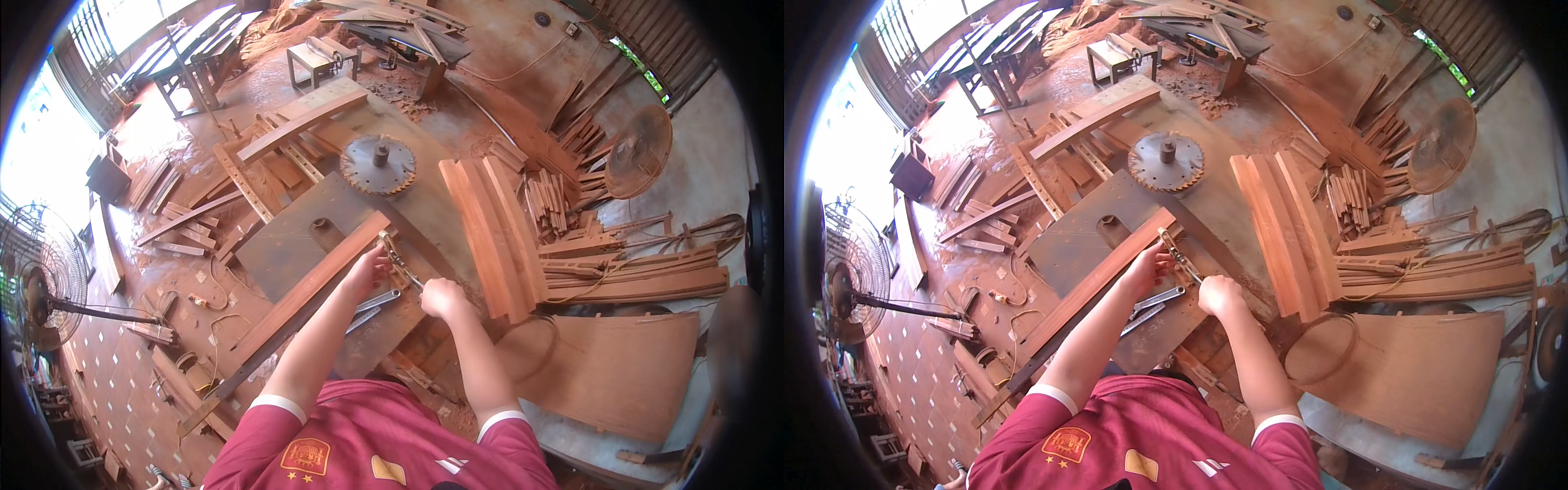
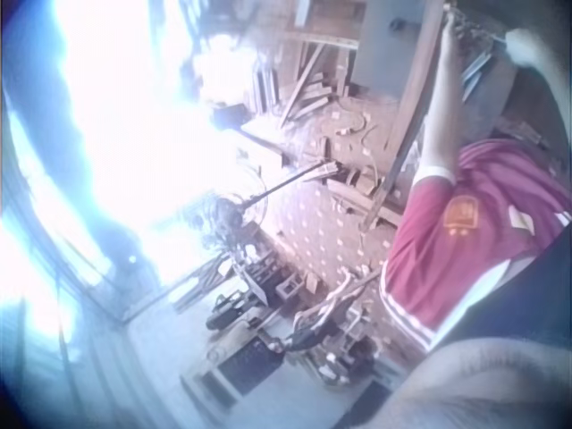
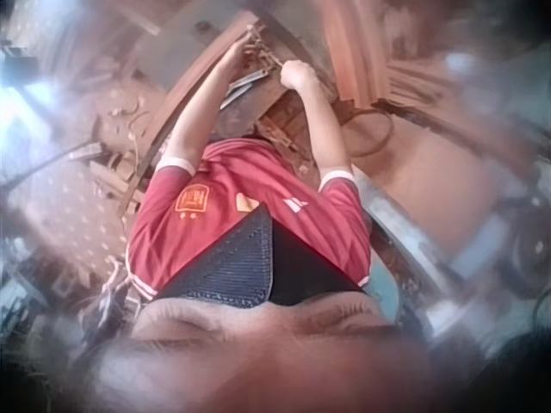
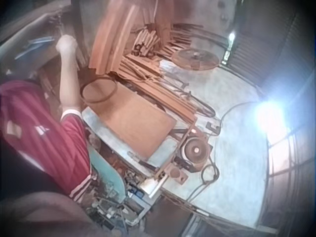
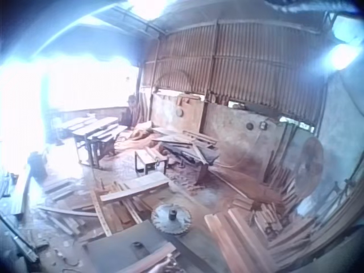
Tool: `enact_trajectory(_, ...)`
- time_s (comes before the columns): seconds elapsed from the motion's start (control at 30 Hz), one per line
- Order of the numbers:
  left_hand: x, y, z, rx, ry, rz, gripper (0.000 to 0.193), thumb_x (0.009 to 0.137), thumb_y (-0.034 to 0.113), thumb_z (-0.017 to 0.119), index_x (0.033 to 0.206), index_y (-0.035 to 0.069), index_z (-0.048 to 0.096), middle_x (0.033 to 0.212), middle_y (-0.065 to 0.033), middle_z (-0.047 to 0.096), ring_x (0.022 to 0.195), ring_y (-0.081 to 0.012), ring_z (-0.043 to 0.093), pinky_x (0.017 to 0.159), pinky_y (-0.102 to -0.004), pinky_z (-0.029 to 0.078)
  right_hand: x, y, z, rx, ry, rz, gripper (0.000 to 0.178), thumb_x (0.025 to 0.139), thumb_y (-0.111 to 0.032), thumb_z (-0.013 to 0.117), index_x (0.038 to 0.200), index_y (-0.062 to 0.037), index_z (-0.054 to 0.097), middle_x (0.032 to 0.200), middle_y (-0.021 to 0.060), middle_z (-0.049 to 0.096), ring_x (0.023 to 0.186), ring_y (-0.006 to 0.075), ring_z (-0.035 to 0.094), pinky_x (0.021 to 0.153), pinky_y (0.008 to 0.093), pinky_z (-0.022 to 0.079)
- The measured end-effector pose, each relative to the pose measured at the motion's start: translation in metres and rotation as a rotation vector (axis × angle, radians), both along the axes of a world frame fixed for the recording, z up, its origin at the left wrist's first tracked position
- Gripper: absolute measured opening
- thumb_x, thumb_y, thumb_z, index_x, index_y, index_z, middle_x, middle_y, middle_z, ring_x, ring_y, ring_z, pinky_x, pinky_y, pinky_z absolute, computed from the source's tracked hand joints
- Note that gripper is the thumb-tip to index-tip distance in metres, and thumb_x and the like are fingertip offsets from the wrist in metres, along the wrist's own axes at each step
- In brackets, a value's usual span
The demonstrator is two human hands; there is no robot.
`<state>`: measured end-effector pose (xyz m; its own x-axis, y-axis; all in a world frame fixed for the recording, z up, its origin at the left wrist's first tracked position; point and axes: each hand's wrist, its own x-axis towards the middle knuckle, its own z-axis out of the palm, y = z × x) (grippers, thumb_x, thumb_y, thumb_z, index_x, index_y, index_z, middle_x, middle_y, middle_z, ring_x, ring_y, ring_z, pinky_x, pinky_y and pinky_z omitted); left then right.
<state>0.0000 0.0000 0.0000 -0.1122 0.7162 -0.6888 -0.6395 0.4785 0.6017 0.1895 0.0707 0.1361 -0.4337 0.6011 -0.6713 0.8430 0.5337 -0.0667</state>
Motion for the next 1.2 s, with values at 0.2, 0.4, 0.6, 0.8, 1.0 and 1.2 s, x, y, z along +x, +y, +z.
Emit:
enact_trajectory(0.2,0.004,0.02,0.031,-0.078,-0.151,0.116,0.086,0.077,0.098,0.052,0.079,0.012,0.063,0.083,-0.0012,0.061,0.078,-0.0151,0.049,0.079,-0.0357,0.033,0.018,0.001,-0.001,0.117,0.113,-0.049,0.04,0.097,-0.039,0.066,0.105,-0.0006,0.076,0.11,0.0241,0.076,0.109,0.0401,0.072,0.098,0.0502,0.056)
enact_trajectory(0.4,-0.013,0.025,0.035,-0.145,-0.134,-0.015,0.086,0.072,0.099,0.055,0.076,0.013,0.063,0.077,-0.0005,0.061,0.075,-0.0151,0.051,0.078,-0.0345,0.032,-0.029,0.01,0.005,0.12,0.454,-0.234,0.059,0.092,-0.054,0.071,0.102,0.0035,0.076,0.108,0.0285,0.075,0.107,0.0402,0.073,0.093,0.0483,0.057)
enact_trajectory(0.6,-0.008,0.028,0.034,-0.079,-0.139,0.054,0.08,0.072,0.092,0.064,0.074,0.011,0.063,0.074,-0.0022,0.063,0.067,-0.0144,0.052,0.071,-0.0294,0.039,-0.059,0.03,-0.035,-0.01,0.329,-0.375,0.06,0.09,-0.051,0.075,0.098,0.0078,0.076,0.097,0.029,0.076,0.095,0.0375,0.077,0.086,0.0442,0.059)
enact_trajectory(0.8,-0.005,0.03,0.029,0.048,-0.094,0.193,0.066,0.078,0.081,0.07,0.068,0.016,0.064,0.066,0.0012,0.064,0.06,-0.0111,0.052,0.064,-0.0263,0.039,-0.062,0.032,-0.047,-0.05,0.619,-0.446,0.037,0.095,-0.032,0.075,0.088,0.0047,0.076,0.075,0.0139,0.074,0.066,0.0219,0.07,0.067,0.0393,0.054)
enact_trajectory(1.0,-0.008,0.032,0.028,0.05,-0.087,0.28,0.045,0.084,0.058,0.082,0.082,0.015,0.069,0.07,0.0028,0.062,0.059,-0.0098,0.055,0.055,-0.0271,0.038,-0.063,0.042,-0.065,-0.073,0.718,-0.476,0.034,0.094,-0.028,0.076,0.081,0.0028,0.074,0.069,0.0088,0.071,0.062,0.0166,0.066,0.062,0.0369,0.052)
enact_trajectory(1.2,-0.018,0.032,0.018,0.059,-0.121,0.268,0.042,0.085,0.056,0.083,0.08,0.016,0.069,0.072,0.0025,0.064,0.06,-0.0094,0.055,0.057,-0.0263,0.038,-0.067,0.041,-0.055,-0.027,0.652,-0.426,0.031,0.092,-0.028,0.078,0.085,0.0025,0.078,0.079,0.0162,0.076,0.073,0.0243,0.073,0.07,0.0388,0.056)
